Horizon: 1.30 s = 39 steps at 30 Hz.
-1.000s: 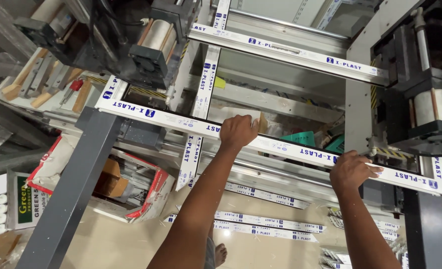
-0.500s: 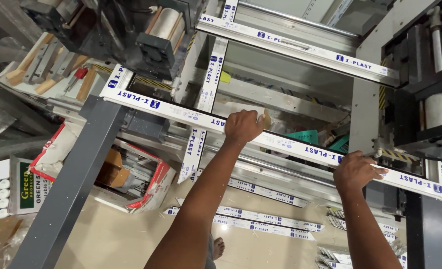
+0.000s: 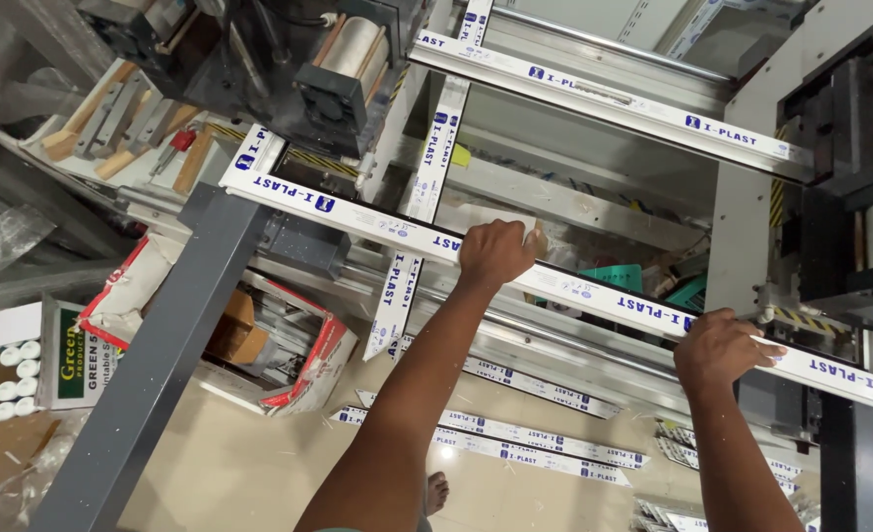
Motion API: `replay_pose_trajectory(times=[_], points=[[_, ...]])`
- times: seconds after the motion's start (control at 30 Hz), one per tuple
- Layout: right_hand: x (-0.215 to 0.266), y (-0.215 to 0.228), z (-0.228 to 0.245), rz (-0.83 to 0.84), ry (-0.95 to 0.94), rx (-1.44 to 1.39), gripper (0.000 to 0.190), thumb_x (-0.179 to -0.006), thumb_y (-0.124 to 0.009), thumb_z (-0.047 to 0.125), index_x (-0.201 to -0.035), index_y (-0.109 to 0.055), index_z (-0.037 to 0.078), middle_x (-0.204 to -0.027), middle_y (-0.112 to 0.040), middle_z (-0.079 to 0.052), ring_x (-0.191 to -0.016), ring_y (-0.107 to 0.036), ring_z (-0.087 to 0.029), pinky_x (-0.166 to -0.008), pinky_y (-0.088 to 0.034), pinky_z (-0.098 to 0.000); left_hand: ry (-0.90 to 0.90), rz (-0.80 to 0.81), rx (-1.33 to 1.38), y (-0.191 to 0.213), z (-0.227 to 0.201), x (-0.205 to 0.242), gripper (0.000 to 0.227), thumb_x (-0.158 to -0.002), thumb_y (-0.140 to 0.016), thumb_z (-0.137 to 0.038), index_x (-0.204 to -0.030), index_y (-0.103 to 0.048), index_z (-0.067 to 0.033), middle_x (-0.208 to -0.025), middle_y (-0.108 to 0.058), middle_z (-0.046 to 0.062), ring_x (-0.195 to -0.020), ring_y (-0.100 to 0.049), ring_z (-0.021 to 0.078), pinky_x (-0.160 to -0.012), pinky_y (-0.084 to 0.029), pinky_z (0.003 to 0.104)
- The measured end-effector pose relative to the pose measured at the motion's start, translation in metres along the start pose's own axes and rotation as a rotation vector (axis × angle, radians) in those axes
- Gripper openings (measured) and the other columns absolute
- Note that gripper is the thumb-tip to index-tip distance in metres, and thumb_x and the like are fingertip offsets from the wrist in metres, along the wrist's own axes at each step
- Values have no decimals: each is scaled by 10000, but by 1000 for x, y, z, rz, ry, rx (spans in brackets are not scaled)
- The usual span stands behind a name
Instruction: Assembling and welding plastic window frame profiles using a specialized welding machine in a workshop.
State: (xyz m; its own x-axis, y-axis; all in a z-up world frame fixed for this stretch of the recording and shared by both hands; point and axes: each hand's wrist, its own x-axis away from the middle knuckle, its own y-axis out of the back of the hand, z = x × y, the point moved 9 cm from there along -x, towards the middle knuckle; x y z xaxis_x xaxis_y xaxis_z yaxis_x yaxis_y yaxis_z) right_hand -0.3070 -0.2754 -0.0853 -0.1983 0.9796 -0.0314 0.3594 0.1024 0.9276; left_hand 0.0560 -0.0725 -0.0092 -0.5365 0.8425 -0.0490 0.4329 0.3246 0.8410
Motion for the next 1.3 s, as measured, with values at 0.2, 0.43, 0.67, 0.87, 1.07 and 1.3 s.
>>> replay_pose_trajectory(times=[0.2,0.43,0.67,0.87,1.07,1.3], points=[[2,6,0,32,-21,-30,663,-933,-649,328,-1432,-525,-89,-1512,-447,-385,-1314,-328,-755,-1059,-353,-756,9,2,4,1,-1,1,450,-993,-499,-453,-914,-752,-90,-898,-745,177,-897,-717,373,-838,-550,480],[2,2,-4,-64,-44,-98,553,-973,-629,252,-1369,-574,-130,-1444,-474,-464,-1283,-341,-787,-1042,-348,-782,-49,-40,17,-4,-3,-1,413,-981,-525,-422,-902,-746,-82,-877,-741,195,-861,-716,386,-826,-554,493],[7,10,-3,-173,-37,-146,416,-949,-672,205,-1230,-646,-100,-1391,-505,-485,-1253,-358,-800,-1037,-328,-807,-59,-84,-39,-2,-9,-2,416,-977,-549,-407,-844,-757,-72,-811,-736,199,-786,-724,395,-772,-568,501],[9,13,-2,-208,-24,-137,383,-927,-698,180,-1174,-656,-109,-1387,-510,-497,-1245,-350,-807,-1007,-341,-806,-48,-89,-51,-2,-10,-2,421,-979,-555,-405,-818,-759,-74,-775,-730,190,-748,-723,393,-736,-570,496],[13,21,-1,-180,-27,-147,393,-920,-717,176,-1168,-642,-119,-1393,-497,-497,-1266,-337,-795,-1027,-333,-803,-59,-105,-42,-1,-11,-1,421,-983,-555,-399,-800,-752,-75,-752,-729,179,-723,-718,384,-729,-568,487],[10,17,-1,-180,-34,-160,394,-921,-711,186,-1157,-640,-121,-1384,-497,-495,-1253,-342,-798,-1023,-331,-802,-42,-87,-45,-1,-9,-2,420,-984,-556,-403,-811,-756,-77,-767,-733,178,-734,-719,386,-730,-567,487]])
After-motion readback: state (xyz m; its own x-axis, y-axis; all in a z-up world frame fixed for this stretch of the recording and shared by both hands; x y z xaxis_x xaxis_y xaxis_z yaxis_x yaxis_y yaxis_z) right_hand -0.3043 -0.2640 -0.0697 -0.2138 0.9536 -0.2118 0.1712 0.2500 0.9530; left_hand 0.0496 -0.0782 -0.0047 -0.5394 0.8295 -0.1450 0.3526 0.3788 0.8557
